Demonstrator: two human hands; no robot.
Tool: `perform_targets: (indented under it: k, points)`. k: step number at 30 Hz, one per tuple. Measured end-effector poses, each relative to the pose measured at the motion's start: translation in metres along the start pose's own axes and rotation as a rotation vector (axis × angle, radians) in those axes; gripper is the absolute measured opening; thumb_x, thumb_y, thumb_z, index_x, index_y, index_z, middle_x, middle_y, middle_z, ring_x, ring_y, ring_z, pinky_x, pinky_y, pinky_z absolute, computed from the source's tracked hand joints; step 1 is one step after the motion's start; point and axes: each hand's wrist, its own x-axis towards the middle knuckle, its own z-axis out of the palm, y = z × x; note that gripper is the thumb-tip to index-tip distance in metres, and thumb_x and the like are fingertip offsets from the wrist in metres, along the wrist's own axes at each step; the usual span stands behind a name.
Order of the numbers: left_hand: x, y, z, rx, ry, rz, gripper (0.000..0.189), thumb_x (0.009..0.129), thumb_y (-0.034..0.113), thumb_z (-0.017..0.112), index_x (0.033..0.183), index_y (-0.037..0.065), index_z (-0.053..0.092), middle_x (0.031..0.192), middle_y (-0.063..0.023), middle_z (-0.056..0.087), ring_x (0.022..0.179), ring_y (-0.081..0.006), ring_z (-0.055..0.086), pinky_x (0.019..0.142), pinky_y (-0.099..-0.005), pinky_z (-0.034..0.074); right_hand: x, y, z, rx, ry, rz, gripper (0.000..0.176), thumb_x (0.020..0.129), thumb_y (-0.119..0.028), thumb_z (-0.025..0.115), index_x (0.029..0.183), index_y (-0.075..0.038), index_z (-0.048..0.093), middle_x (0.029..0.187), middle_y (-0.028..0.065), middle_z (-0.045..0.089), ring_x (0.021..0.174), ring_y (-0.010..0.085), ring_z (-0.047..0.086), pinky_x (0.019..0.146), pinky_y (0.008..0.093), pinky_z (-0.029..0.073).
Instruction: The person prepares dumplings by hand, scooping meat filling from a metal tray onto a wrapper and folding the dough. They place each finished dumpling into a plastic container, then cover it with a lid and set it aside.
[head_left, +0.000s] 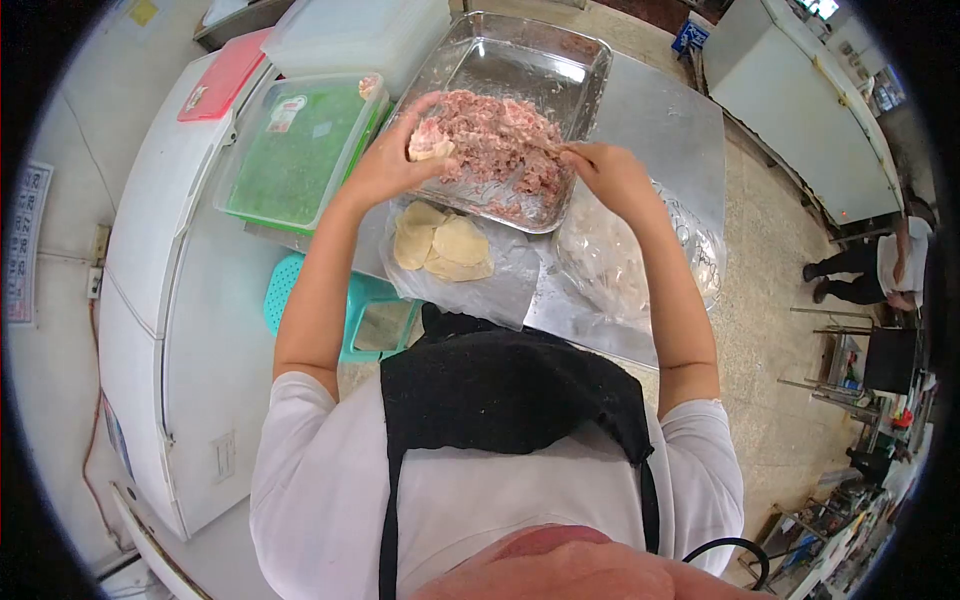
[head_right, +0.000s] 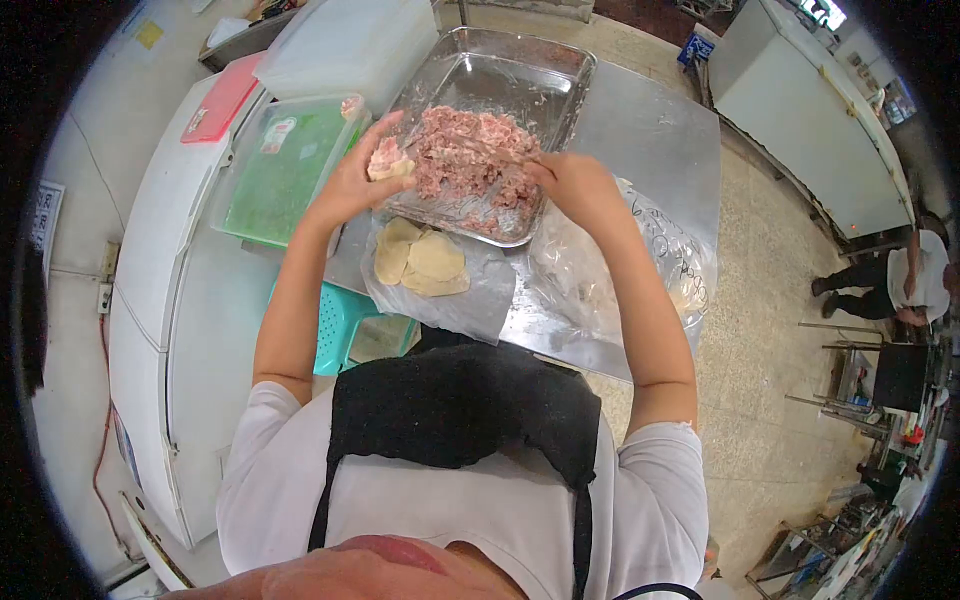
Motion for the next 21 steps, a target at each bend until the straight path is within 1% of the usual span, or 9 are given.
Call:
perform_targets:
  k: [1, 2, 4, 7, 10, 14, 16, 19, 21]
  points:
    - [-0.001, 0.001, -0.001, 0.037, 0.082, 0.166, 0.045, 0.074, 0.024, 0.078, 0.112, 0.006, 0.061, 0.095, -0.0050, 0.065, 0.094, -0.0173, 0.060, 0.087, -0.0308, 0.046, -0.005, -0.010, -0.008, -0.006, 0.001, 0.002, 0.029, 0.093, -0.027, 0.056, 0.104, -0.004, 0.068, 0.098, 0.0182, 0.068, 0.089, 0.0339, 0.065, 0.078, 0.0387, 0.051]
    - [-0.002, 0.000, -0.004, 0.033, 0.082, 0.169, 0.045, 0.074, 0.024, 0.078, 0.112, 0.006, 0.061, 0.095, -0.0050, 0.065, 0.094, -0.0173, 0.060, 0.087, -0.0308, 0.046, -0.010, -0.023, -0.013, 0.221, -0.037, -0.033, 0.030, 0.093, -0.028, 0.056, 0.106, -0.003, 0.067, 0.100, 0.0178, 0.068, 0.088, 0.0314, 0.065, 0.079, 0.0362, 0.050]
    - [0.001, -0.004, -0.010, 0.108, -0.104, 0.156, 0.045, 0.071, 0.027, 0.080, 0.107, 0.005, 0.064, 0.098, -0.0092, 0.068, 0.090, -0.0199, 0.063, 0.084, -0.0348, 0.048, -0.011, -0.044, -0.004, 0.443, -0.066, -0.060, 0.032, 0.093, -0.029, 0.057, 0.109, -0.002, 0.066, 0.102, 0.0174, 0.068, 0.088, 0.0290, 0.065, 0.081, 0.0337, 0.049]
    - [0.015, -0.010, -0.018, 0.035, -0.352, 0.193, 0.037, 0.071, 0.027, 0.079, 0.098, 0.004, 0.067, 0.094, -0.0112, 0.068, 0.088, -0.0207, 0.063, 0.083, -0.0343, 0.048, -0.007, -0.054, 0.025, 0.312, -0.154, -0.162, 0.029, 0.093, -0.029, 0.058, 0.108, -0.005, 0.067, 0.096, 0.0144, 0.068, 0.084, 0.0269, 0.064, 0.080, 0.0332, 0.049]
    - [0.017, -0.018, -0.024, 0.074, -0.294, 0.072, 0.033, 0.072, 0.020, 0.079, 0.097, 0.004, 0.064, 0.094, -0.0036, 0.067, 0.089, -0.0128, 0.060, 0.077, -0.0295, 0.047, -0.008, -0.063, -0.003, 0.027, 0.086, -0.233, 0.025, 0.092, -0.029, 0.058, 0.105, -0.009, 0.068, 0.088, 0.0130, 0.066, 0.081, 0.0308, 0.063, 0.073, 0.0378, 0.050]
    - [0.028, -0.053, -0.037, -0.082, -0.242, 0.016, 0.044, 0.070, 0.033, 0.079, 0.101, 0.004, 0.066, 0.091, -0.0085, 0.067, 0.084, -0.0162, 0.061, 0.079, -0.0309, 0.048, -0.017, -0.118, 0.017, -0.142, 0.292, -0.157, 0.021, 0.090, -0.027, 0.059, 0.099, -0.011, 0.068, 0.077, 0.0119, 0.061, 0.073, 0.0333, 0.062, 0.062, 0.0422, 0.048]
    - [0.024, -0.040, -0.056, -0.099, -0.352, -0.044, 0.048, 0.069, 0.035, 0.080, 0.103, 0.005, 0.066, 0.092, -0.0074, 0.067, 0.082, -0.0150, 0.061, 0.077, -0.0303, 0.049, -0.007, -0.126, 0.020, -0.183, 0.261, -0.114, 0.021, 0.090, -0.026, 0.060, 0.101, -0.011, 0.068, 0.081, 0.0118, 0.062, 0.073, 0.0333, 0.062, 0.063, 0.0419, 0.048]
    - [0.016, -0.051, -0.084, -0.044, -0.228, 0.042, 0.049, 0.068, 0.034, 0.082, 0.104, 0.006, 0.066, 0.091, -0.0061, 0.067, 0.079, -0.0153, 0.061, 0.075, -0.0302, 0.049, 0.004, -0.147, -0.003, -0.143, 0.249, -0.080, 0.021, 0.091, -0.028, 0.058, 0.101, -0.012, 0.067, 0.085, 0.0121, 0.065, 0.076, 0.0331, 0.063, 0.063, 0.0421, 0.050]
    - [0.015, -0.046, -0.106, -0.034, -0.301, 0.078, 0.050, 0.070, 0.033, 0.081, 0.107, 0.006, 0.064, 0.091, -0.0054, 0.067, 0.080, -0.0158, 0.060, 0.075, -0.0304, 0.048, 0.011, -0.168, 0.014, -0.119, 0.259, -0.125, 0.021, 0.091, -0.027, 0.058, 0.102, -0.012, 0.067, 0.086, 0.0128, 0.065, 0.077, 0.0335, 0.063, 0.065, 0.0424, 0.050]
